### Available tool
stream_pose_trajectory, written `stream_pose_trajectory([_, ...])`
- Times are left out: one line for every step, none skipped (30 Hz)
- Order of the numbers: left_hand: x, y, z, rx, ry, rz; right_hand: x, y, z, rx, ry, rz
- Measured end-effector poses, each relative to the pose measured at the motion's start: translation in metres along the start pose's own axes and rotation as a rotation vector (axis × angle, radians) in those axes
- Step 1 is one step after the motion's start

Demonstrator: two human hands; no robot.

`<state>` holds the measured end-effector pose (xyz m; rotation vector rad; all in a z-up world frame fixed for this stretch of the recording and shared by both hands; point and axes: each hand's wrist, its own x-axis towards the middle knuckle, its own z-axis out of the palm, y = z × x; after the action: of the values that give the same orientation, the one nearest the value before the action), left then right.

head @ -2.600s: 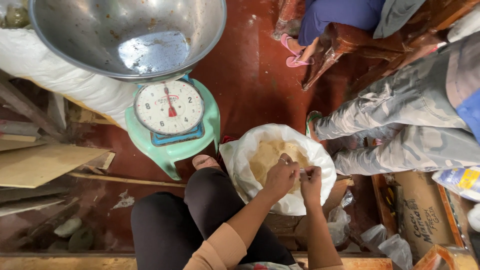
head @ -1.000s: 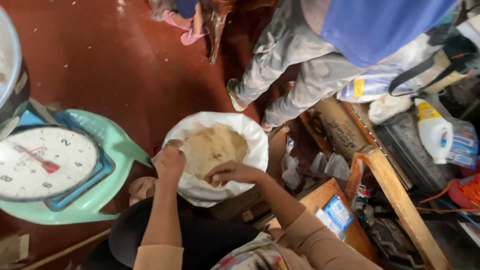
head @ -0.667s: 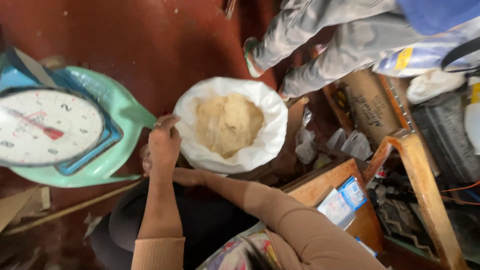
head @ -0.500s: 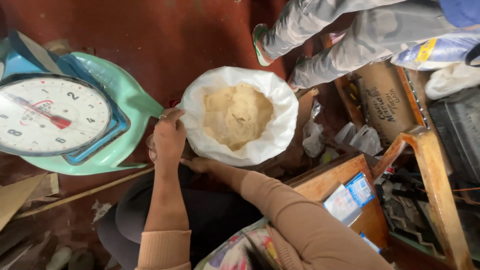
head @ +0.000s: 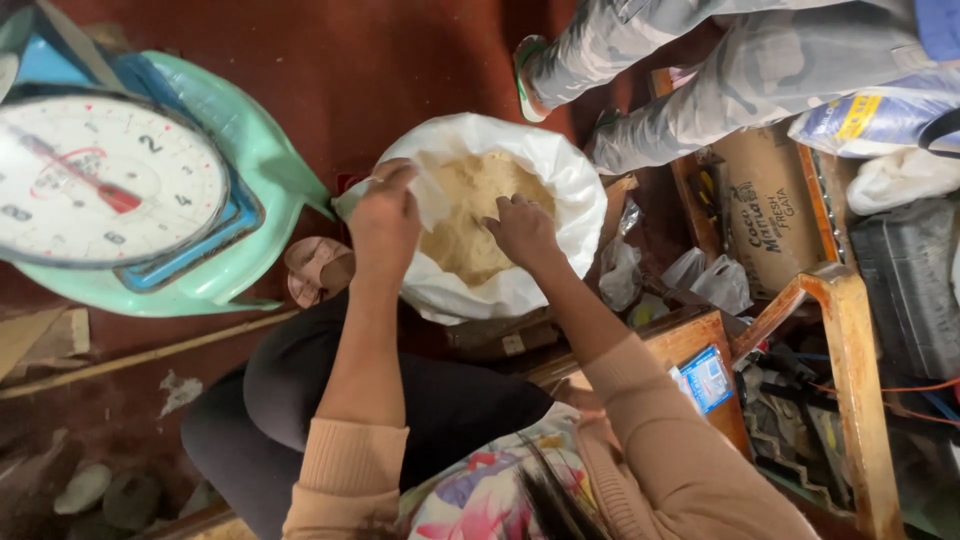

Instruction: Weighing and portioning a powdered substance into plastic bags using a mechanical scale and a spoon.

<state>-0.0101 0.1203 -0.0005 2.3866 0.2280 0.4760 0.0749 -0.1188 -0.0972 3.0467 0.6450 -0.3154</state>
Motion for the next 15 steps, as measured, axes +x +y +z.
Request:
stream_pose_trajectory([-0.003, 0.002, 0.000, 0.004, -0.004, -0.016, 0.007, -0.002, 0.017, 0.001, -0.014, -0.010])
stream_pose_trajectory([-0.006, 0.004, 0.000, 0.110, -0.042, 0.021, 0.014, -0.003, 0.035, -0.041, -0.160, -0.032])
stream_pose_trajectory([-0.006, 0.007, 0.001, 0.212, -0.078, 0.065, 0.024, -0.004, 0.051, -0.085, -0.299, -0.051])
stream_pose_trajectory([-0.012, 0.000, 0.005, 0.213, -0.082, 0.056, 0.025, 0.000, 0.061, -0.087, -0.308, -0.056])
stream_pose_trajectory([-0.013, -0.006, 0.009, 0.224, -0.105, 0.078, 0.032, 0.006, 0.067, -0.080, -0.314, -0.065])
stream_pose_trajectory([-0.014, -0.011, 0.014, 0.236, -0.128, 0.101, 0.039, 0.011, 0.073, -0.074, -0.320, -0.073])
stream_pose_trajectory([-0.013, -0.009, 0.010, 0.235, -0.131, 0.099, 0.040, 0.014, 0.065, -0.074, -0.324, -0.073])
stream_pose_trajectory([-0.012, -0.007, 0.007, 0.213, -0.132, 0.090, 0.040, 0.017, 0.057, -0.152, -0.309, -0.045])
stream_pose_trajectory([-0.010, -0.006, 0.003, 0.193, -0.133, 0.082, 0.043, 0.019, 0.050, -0.227, -0.293, -0.016])
stream_pose_trajectory([-0.007, -0.006, 0.004, 0.194, -0.136, 0.083, 0.046, 0.020, 0.034, -0.225, -0.295, -0.015])
stream_pose_trajectory([-0.006, -0.005, 0.004, 0.201, -0.115, 0.064, 0.047, 0.020, 0.019, -0.374, -0.232, -0.017])
stream_pose_trajectory([-0.005, -0.005, 0.005, 0.208, -0.094, 0.044, 0.049, 0.020, 0.004, -0.523, -0.167, -0.019])
stream_pose_trajectory([-0.003, 0.000, 0.000, 0.207, -0.094, 0.044, 0.043, 0.020, -0.010, -0.524, -0.168, -0.019])
stream_pose_trajectory([-0.001, 0.006, -0.004, 0.164, -0.088, 0.033, 0.036, 0.019, -0.025, -0.532, -0.030, -0.056])
stream_pose_trajectory([0.002, 0.012, -0.008, 0.119, -0.081, 0.021, 0.030, 0.020, -0.041, -0.539, 0.109, -0.094])
